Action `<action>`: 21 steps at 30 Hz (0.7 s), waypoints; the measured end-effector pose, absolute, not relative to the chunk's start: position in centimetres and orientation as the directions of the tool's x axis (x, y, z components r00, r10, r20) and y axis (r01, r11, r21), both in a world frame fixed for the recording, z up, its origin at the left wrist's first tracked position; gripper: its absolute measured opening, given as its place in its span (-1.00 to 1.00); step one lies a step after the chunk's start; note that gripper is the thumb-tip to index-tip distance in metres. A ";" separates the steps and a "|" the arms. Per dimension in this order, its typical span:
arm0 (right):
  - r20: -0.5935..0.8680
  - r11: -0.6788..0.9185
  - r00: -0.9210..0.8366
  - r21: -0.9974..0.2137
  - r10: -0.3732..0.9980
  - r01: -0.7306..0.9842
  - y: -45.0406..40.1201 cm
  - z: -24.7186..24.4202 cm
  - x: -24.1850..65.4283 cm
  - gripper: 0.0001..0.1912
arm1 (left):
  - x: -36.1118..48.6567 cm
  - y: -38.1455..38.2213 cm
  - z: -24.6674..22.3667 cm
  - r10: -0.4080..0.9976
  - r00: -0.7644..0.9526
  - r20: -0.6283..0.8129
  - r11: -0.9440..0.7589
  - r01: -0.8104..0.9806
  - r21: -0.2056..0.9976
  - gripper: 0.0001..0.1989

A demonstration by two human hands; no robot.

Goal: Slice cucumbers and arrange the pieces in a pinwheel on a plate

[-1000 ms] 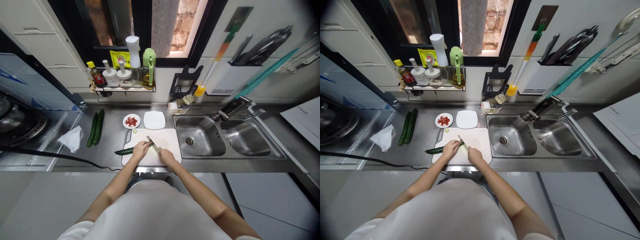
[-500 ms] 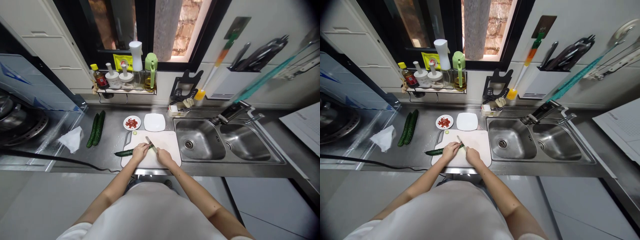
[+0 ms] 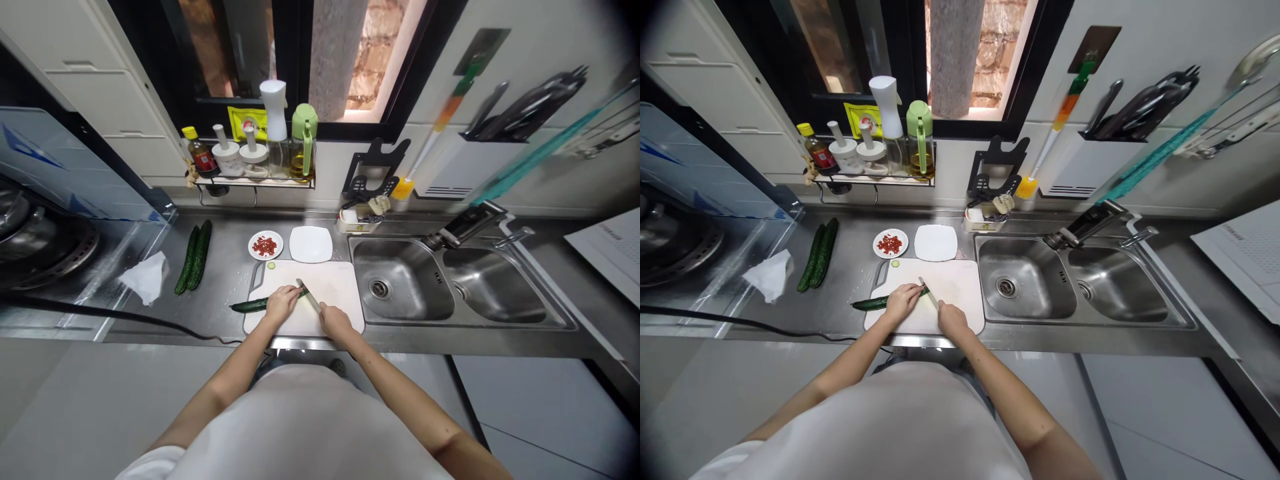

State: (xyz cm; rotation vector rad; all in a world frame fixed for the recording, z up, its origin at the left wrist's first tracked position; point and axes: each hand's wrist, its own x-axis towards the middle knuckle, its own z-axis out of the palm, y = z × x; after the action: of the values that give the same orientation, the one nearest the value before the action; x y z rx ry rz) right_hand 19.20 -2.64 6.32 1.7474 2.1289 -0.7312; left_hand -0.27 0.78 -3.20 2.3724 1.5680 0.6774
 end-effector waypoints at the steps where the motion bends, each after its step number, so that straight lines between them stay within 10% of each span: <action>1: -0.518 0.138 -0.223 -0.199 0.826 0.970 -2.5 6.3 19.1 -0.68 | -0.3 0.8 -3.2 0.911 0.325 0.255 -0.407 0.810 0.423 -0.73; 21: -0.497 0.135 -0.235 -0.229 0.835 0.964 -0.9 5.9 17.5 -0.67 | -0.3 0.8 -3.0 0.913 0.329 0.240 -0.403 0.812 0.422 -0.72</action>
State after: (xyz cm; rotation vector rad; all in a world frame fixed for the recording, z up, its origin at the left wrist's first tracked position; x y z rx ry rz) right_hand 17.52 -0.88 5.91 1.7637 2.1637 -0.7479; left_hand -0.31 0.81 -2.99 2.3677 1.5678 0.6558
